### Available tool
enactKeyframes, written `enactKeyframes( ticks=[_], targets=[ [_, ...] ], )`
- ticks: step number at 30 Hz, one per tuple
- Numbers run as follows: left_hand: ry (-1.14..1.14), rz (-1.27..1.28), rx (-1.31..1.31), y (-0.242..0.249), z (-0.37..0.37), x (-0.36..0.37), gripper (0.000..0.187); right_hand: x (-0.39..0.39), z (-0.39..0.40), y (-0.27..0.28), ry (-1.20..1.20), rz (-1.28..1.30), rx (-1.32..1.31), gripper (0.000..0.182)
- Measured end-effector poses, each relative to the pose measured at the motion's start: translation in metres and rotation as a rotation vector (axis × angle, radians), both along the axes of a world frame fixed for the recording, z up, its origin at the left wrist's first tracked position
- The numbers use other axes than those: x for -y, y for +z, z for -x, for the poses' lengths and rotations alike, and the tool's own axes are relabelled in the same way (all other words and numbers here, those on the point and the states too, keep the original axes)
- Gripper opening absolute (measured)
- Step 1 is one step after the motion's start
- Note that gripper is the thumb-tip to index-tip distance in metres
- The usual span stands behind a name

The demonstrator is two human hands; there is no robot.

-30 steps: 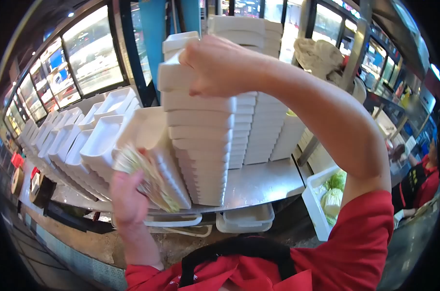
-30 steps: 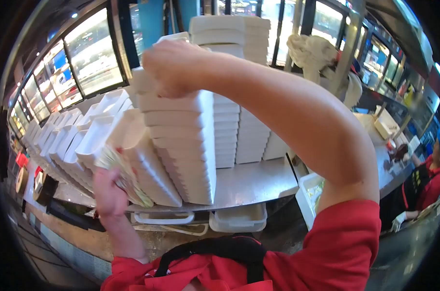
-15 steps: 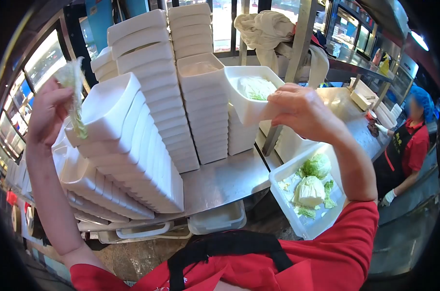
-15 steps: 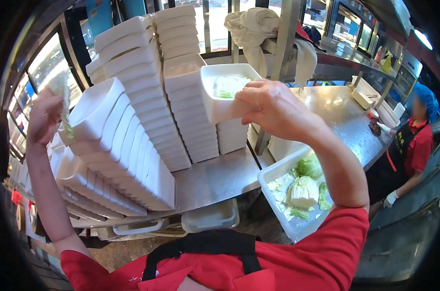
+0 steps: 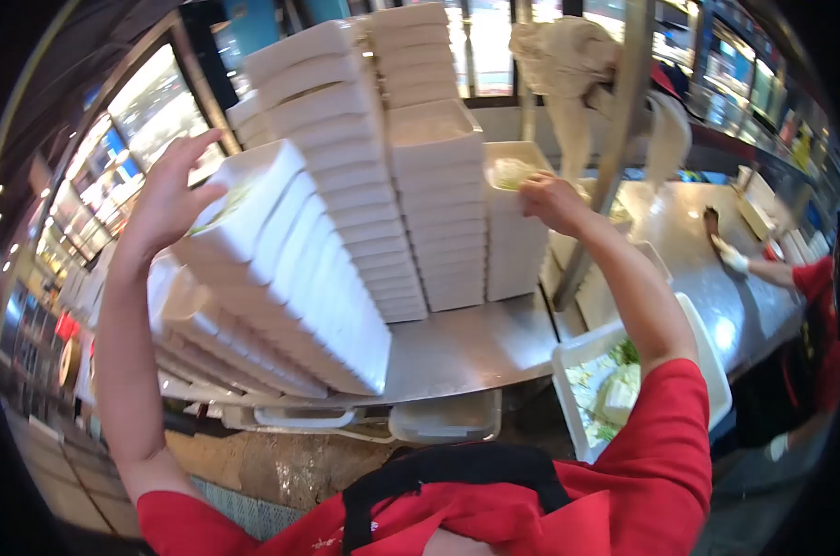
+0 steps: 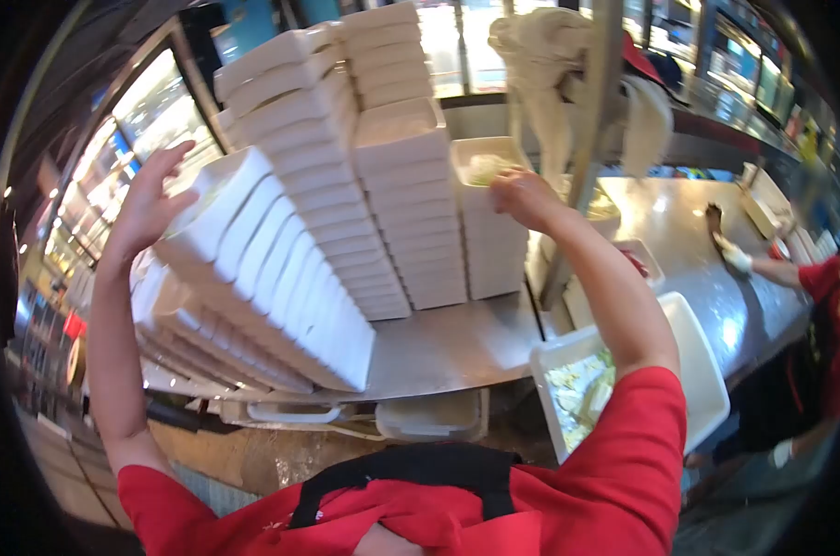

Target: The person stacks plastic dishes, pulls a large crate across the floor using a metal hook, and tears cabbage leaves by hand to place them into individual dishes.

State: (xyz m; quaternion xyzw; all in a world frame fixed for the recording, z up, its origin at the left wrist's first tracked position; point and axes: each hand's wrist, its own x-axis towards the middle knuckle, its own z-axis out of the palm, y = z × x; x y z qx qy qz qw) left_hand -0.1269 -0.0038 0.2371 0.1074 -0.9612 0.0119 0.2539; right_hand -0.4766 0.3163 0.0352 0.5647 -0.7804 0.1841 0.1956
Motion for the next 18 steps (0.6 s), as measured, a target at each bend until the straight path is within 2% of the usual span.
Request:
enactKeyframes(
  ticks=[1, 3, 4, 5, 7, 9, 11, 13, 14, 16, 18],
  targets=[
    [-0.065, -0.137, -0.054, 0.004, -0.007, -0.012, 0.041, 0.005, 0.004, -0.005, -0.033, -0.028, 0.028, 0.017],
    [-0.206, -0.438, 0.041, 0.005, -0.027, -0.002, 0.029, 0.007, 0.007, -0.002, -0.019, 0.003, 0.002, 0.016],
    [-0.197, -0.375, 0.16, 0.008, -0.04, -0.007, 0.025, 0.008, 0.008, 0.0, -0.004, 0.012, 0.0, 0.016],
    [-0.23, -0.169, 0.228, 0.006, -0.049, -0.014, 0.031, 0.007, 0.007, 0.003, -0.008, -0.001, 0.006, 0.016],
    [-0.403, 0.001, 0.102, -0.011, -0.054, -0.018, 0.034, 0.01, 0.004, 0.004, -0.029, -0.01, 0.015, 0.015],
    [-0.42, -0.037, 0.086, -0.019, -0.055, -0.016, 0.037, 0.011, 0.003, 0.005, -0.149, -0.147, 0.04, 0.025],
    [-0.413, -0.003, 0.065, -0.019, -0.055, -0.013, 0.036, 0.004, -0.017, 0.006, -0.246, -0.061, -0.197, 0.032],
    [-0.447, 0.016, 0.086, -0.024, -0.055, -0.018, 0.034, -0.007, -0.033, 0.016, -0.215, 0.093, -0.196, 0.035],
    [-0.438, 0.02, -0.016, -0.026, -0.057, -0.022, 0.033, -0.018, -0.044, 0.022, -0.253, 0.087, -0.189, 0.035],
    [-0.435, -0.031, -0.179, -0.03, -0.059, -0.033, 0.03, -0.043, -0.067, 0.034, -0.166, 0.14, 0.114, 0.027],
    [-0.455, -0.133, -0.26, -0.028, -0.059, -0.059, 0.029, -0.078, -0.094, 0.037, -0.202, 0.103, 0.151, 0.027]
  ],
)
